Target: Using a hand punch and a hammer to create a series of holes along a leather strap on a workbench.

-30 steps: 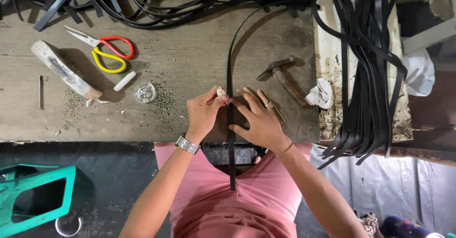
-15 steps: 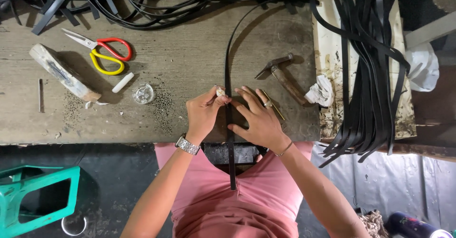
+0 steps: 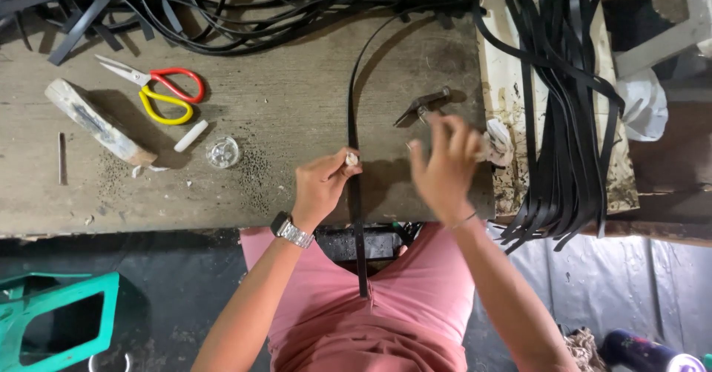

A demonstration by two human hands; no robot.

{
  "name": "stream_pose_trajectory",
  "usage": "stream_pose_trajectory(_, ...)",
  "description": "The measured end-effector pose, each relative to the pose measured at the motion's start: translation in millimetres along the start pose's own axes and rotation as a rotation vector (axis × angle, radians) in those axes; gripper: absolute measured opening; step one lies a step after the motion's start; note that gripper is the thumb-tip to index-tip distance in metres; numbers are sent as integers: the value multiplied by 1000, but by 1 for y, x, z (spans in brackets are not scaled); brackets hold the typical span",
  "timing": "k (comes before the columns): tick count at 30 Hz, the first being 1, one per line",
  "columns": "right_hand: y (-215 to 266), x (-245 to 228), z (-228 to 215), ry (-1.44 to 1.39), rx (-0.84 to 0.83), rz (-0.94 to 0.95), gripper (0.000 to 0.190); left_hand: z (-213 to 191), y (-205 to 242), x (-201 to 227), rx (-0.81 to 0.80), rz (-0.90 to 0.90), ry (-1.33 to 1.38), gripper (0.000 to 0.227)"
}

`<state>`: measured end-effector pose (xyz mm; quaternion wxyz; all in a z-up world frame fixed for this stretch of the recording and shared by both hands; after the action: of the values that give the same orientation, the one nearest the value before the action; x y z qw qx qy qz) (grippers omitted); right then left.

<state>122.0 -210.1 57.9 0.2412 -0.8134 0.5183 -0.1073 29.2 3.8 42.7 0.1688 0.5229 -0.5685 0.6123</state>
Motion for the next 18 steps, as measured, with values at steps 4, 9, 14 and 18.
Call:
stream_pose_trajectory(4, 2, 37, 18, 255, -142, 5, 47, 0, -3, -7, -29, 31, -4, 19)
stream_pose_trajectory(9, 4, 43, 5, -63, -220, 63, 37, 5, 3, -10, -30, 31, 73, 19)
stream_pose_trajectory(14, 20, 5, -45, -453, -205, 49, 37, 7, 5, -13, -14, 41, 119, 24)
stream_pose_trajectory(18, 17, -31, -83, -525, -204, -83, 36, 6, 6, -14, -19, 59, 122, 25)
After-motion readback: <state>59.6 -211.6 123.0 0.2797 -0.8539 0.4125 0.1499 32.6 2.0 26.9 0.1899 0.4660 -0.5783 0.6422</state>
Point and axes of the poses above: each hand's wrist, its own y-axis away from the middle knuckle, its own z-axis out of the palm, x = y × z, the point moved 3 cm from there along -y, towards the middle knuckle, and after that the axes turned 5 degrees about y, right-handed, at the moved point
